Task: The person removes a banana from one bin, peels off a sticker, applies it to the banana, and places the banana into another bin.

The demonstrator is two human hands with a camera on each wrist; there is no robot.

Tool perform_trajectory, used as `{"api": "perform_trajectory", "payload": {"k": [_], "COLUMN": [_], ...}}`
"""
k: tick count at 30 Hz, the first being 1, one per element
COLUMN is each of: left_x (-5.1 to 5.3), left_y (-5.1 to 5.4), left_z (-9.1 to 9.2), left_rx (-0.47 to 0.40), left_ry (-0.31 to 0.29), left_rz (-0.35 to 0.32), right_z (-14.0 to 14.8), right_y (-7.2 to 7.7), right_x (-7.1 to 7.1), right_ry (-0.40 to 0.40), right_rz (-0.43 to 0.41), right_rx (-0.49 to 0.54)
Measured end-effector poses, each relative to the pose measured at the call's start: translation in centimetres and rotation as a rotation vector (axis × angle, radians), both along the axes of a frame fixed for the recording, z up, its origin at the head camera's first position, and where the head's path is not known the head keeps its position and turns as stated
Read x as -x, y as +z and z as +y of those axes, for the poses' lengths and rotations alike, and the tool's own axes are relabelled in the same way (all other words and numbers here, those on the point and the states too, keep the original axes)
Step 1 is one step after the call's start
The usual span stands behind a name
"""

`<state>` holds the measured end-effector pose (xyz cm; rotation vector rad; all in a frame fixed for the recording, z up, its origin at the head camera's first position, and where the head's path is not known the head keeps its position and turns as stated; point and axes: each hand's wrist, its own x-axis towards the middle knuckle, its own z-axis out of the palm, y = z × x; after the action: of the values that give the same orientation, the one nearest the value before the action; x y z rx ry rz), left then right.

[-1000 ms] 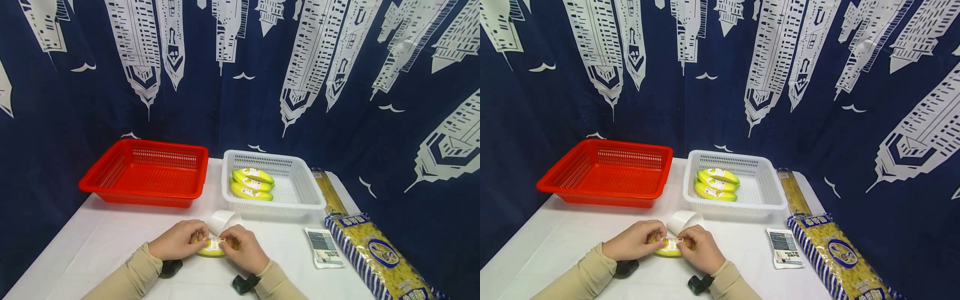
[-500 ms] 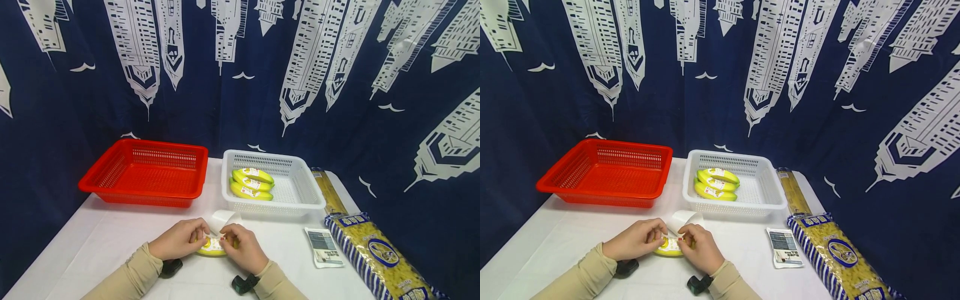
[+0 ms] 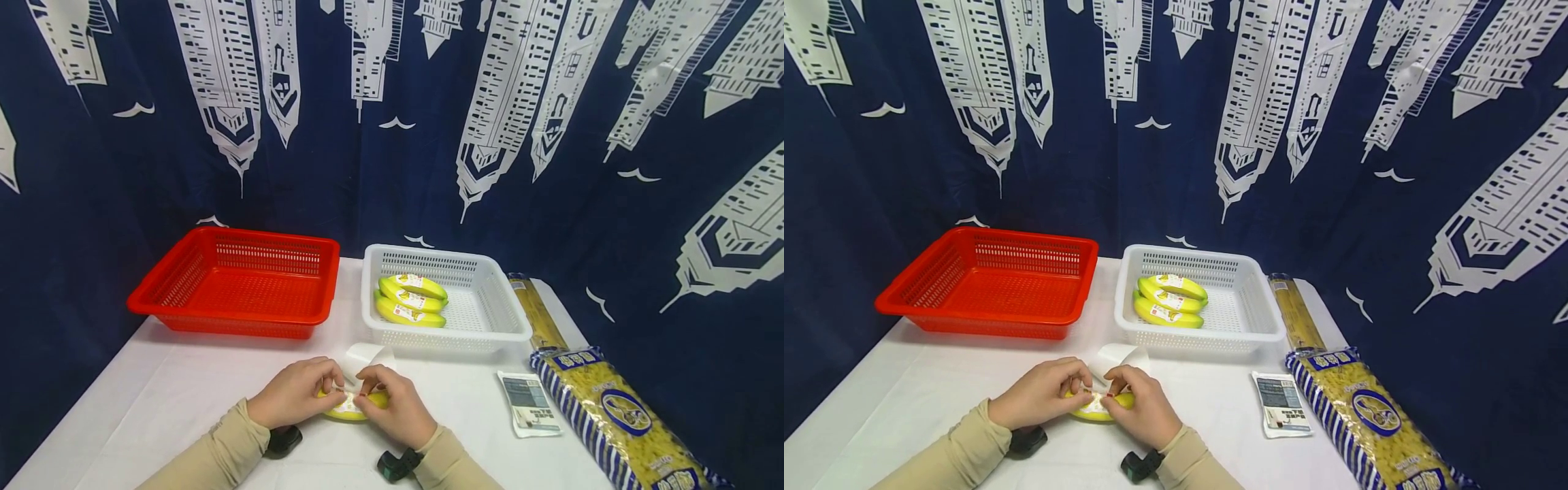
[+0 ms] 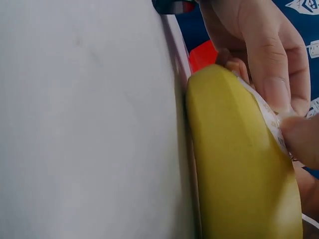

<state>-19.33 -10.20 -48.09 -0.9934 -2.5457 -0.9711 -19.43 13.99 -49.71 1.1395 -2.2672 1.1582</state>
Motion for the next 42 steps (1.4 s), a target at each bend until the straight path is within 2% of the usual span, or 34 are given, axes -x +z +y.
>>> {"api": "perform_trajectory", "payload": {"k": [5, 15, 18, 24, 35, 39, 42], "left_x": [-0.1, 0.0, 0.0, -0.2, -0.4, -0.2, -0.1], "left_y": [-0.4, -0.8, -0.7, -0.5, 0.0, 0.0, -0.3], "left_z": [0.6, 1.4, 1.6, 2.0, 1.7, 1.7, 1.5], "left_rx": [0.014, -0.004, -0.002, 0.023, -0.01, -0.01, -0.001], "left_ry": [0.06, 0.172, 0.213, 0.301, 0.326, 0.33, 0.319], "left_rz": [0.051, 0.058, 0.024, -0.109, -0.208, -0.213, -0.158], "right_z": [-0.3, -0.8, -1.0, -1.3, -1.5, -1.5, -1.5], "right_y": [-0.2, 0.0, 0.0, 0.1, 0.2, 0.4, 0.5], "right_x": [0.0, -0.3, -0.4, -0.5, -0.6, -0.8, -0.8], "right_ry": [0.003, -0.062, -0.084, -0.14, -0.166, -0.164, -0.166], "right_rz": [0.036, 0.027, 0.036, -0.004, -0.079, -0.111, -0.129], "right_rx": [-0.018, 0.001, 0.01, -0.009, -0.006, -0.019, -0.029]}}
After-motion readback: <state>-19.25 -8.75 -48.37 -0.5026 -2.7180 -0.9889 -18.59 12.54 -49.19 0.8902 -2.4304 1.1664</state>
